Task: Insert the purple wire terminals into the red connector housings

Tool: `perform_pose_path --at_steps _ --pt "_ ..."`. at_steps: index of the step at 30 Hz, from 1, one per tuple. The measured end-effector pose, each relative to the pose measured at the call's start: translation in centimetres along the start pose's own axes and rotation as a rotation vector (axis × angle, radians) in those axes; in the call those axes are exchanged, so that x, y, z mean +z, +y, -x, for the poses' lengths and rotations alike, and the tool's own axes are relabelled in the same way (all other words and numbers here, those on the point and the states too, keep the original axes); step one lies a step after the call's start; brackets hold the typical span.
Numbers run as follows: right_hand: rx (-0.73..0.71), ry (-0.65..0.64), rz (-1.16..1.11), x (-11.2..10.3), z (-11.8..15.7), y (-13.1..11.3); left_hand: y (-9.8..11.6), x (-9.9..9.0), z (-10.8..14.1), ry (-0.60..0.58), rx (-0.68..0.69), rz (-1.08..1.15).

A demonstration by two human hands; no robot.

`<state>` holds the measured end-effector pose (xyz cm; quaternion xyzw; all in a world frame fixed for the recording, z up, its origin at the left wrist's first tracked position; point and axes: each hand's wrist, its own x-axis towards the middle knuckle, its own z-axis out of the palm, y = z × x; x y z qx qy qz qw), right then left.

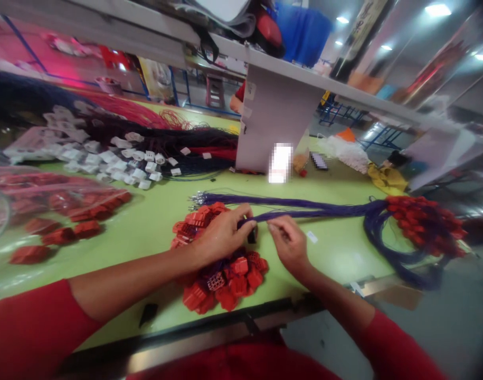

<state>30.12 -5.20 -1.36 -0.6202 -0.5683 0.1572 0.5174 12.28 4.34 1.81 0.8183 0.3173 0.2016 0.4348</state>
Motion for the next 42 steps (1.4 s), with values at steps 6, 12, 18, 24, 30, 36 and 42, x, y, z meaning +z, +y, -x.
perform_pose_path --at_steps 6,12,18,24,30,36,42 --pt "-0.222 -0.324 0.373 -3.0 -4.5 -3.2 0.4 0.3 1.2 -0.026 0.257 -0.629" --pt "0.218 -0.915 0.07 0.6 -9.2 -2.5 -0.6 0.8 1.3 0.003 0.508 -0.887" --pt "0.691 -0.657 -0.268 2.3 -9.2 -2.8 -1.1 1.2 1.6 0.099 0.302 -0.615" --pt "0.298 -0.136 -0.601 1.5 -6.2 -3.8 -1.3 0.5 -0.2 0.132 -0.162 0.357" --pt "-0.293 -0.427 -0.238 -1.4 0.2 -1.7 -0.9 -1.2 -1.4 -0.048 -0.281 0.608" --pt "-0.42 0.059 0.089 -2.4 -1.0 -0.6 -0.5 0.7 -0.5 0.189 -0.137 0.315" --pt "0.013 -0.405 -0.092 0.7 -6.6 -2.2 -0.5 1.5 1.0 0.3 0.021 -0.235"
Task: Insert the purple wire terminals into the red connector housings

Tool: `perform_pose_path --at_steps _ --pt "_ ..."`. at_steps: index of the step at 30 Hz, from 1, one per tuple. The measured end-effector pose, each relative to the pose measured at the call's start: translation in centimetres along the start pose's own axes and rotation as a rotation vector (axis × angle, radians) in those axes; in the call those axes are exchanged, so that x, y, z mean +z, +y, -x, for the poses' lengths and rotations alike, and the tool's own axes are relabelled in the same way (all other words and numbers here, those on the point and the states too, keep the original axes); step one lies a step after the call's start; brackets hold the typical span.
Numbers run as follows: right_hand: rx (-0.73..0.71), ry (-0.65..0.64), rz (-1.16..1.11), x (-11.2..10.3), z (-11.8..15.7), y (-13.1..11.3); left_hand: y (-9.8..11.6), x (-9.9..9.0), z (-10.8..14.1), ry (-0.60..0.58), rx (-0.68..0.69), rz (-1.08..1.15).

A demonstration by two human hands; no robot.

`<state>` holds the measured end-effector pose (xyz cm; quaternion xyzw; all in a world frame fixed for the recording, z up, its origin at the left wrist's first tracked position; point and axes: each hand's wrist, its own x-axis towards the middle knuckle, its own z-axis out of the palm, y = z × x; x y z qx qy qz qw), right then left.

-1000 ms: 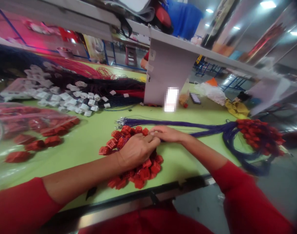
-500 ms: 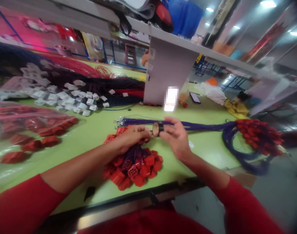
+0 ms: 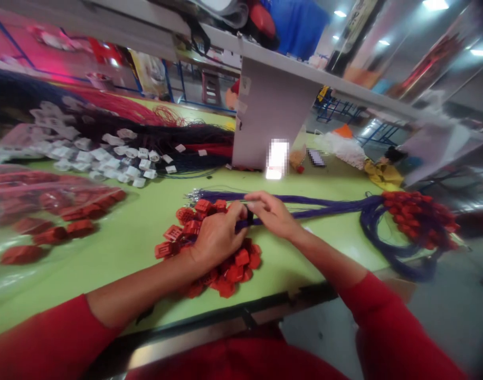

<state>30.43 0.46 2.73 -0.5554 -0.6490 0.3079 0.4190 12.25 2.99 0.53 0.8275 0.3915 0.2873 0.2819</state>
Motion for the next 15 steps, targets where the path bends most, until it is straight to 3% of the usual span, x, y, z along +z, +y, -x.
perform_pose_path --at_steps 2,4,7,11,13,15 --pt "0.085 0.042 -0.188 0.9 -0.8 -0.8 -0.2 -0.2 0.1 0.009 -0.012 0.111" --pt "0.072 0.201 -0.315 2.0 -0.2 -1.7 -0.4 -0.7 -0.2 -0.028 -0.065 0.399" --pt "-0.016 0.403 -0.317 3.7 3.3 -2.2 -0.5 -1.5 -0.8 -0.212 -0.238 0.786" --pt "-0.059 0.37 -0.212 5.4 9.0 -0.1 -0.1 -1.8 -1.3 -0.338 -0.372 0.883" --pt "0.011 0.302 -0.291 5.7 10.4 1.4 0.2 -1.5 -1.2 -0.354 -0.435 0.894" --pt "0.148 0.322 -0.455 5.6 10.4 2.4 0.3 -1.0 -1.2 -0.327 -0.492 0.906"
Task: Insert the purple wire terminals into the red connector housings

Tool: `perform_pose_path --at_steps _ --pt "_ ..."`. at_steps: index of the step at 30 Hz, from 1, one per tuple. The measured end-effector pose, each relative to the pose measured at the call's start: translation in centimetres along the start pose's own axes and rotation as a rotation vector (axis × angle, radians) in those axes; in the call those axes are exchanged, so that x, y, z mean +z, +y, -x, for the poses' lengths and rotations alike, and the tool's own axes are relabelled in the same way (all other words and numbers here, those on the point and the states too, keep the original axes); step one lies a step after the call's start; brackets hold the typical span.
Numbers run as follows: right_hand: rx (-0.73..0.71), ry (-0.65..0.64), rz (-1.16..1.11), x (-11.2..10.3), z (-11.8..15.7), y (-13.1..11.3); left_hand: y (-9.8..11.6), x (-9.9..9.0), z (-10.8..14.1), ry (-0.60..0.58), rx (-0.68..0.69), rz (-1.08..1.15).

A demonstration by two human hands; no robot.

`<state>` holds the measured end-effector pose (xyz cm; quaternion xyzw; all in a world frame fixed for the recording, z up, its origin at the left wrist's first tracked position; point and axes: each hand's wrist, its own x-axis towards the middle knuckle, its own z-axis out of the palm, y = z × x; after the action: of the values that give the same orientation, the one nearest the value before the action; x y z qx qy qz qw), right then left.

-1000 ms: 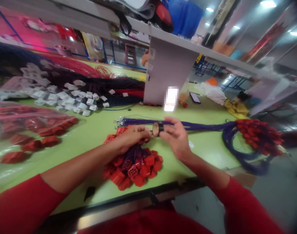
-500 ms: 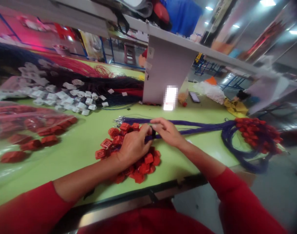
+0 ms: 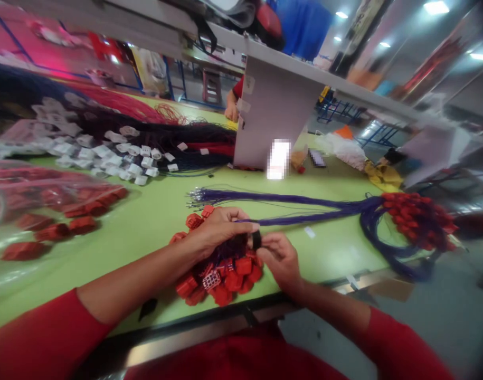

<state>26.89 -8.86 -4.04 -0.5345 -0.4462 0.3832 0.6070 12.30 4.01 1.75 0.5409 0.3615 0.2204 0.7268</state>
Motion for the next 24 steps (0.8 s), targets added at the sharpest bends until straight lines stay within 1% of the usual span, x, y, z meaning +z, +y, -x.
perform_pose_path --at_steps 2,3,6,7,8,10,12,15,17,19,20,23,24 --pt "0.125 0.027 -0.16 0.0 -1.3 0.2 -0.2 0.3 -0.1 0.05 0.033 0.017" --pt "0.163 -0.006 -0.221 0.1 -2.1 0.2 -0.3 0.3 -0.1 0.062 0.067 0.02" --pt "0.211 -0.199 -0.284 0.6 -4.2 -0.2 -0.4 0.3 -0.1 0.009 0.178 -0.003" --pt "0.211 -0.237 -0.274 0.8 -4.7 -0.4 -0.5 0.3 -0.1 -0.011 0.203 -0.012" --pt "0.206 -0.252 -0.257 0.8 -5.0 -0.5 -0.6 0.2 -0.1 -0.015 0.217 -0.021" --pt "0.198 -0.25 -0.186 0.6 -5.3 -0.9 -0.7 0.0 -0.1 -0.014 0.196 -0.047" --pt "0.193 -0.268 -0.033 0.1 -5.2 -1.3 -0.8 -0.2 -0.1 -0.051 0.148 -0.106" --pt "0.185 -0.347 0.191 -0.7 -4.8 -2.2 -0.8 -0.4 -0.4 -0.129 0.103 -0.307" --pt "0.179 -0.409 0.275 -1.0 -4.3 -2.6 -0.9 -0.4 -0.7 -0.155 0.101 -0.405" --pt "0.121 -0.426 0.377 -0.8 -3.8 -2.9 -1.1 -0.3 -1.0 -0.177 0.12 -0.387" --pt "0.055 -0.408 0.467 -0.6 -3.5 -3.0 -1.2 -0.2 -1.0 -0.173 0.128 -0.344" --pt "-0.239 -0.311 0.842 0.0 -3.0 -3.2 -1.6 0.1 -1.1 -0.094 0.123 -0.225" --pt "-0.325 -0.303 0.958 0.2 -2.9 -3.3 -1.7 0.2 -1.1 -0.073 0.117 -0.207"
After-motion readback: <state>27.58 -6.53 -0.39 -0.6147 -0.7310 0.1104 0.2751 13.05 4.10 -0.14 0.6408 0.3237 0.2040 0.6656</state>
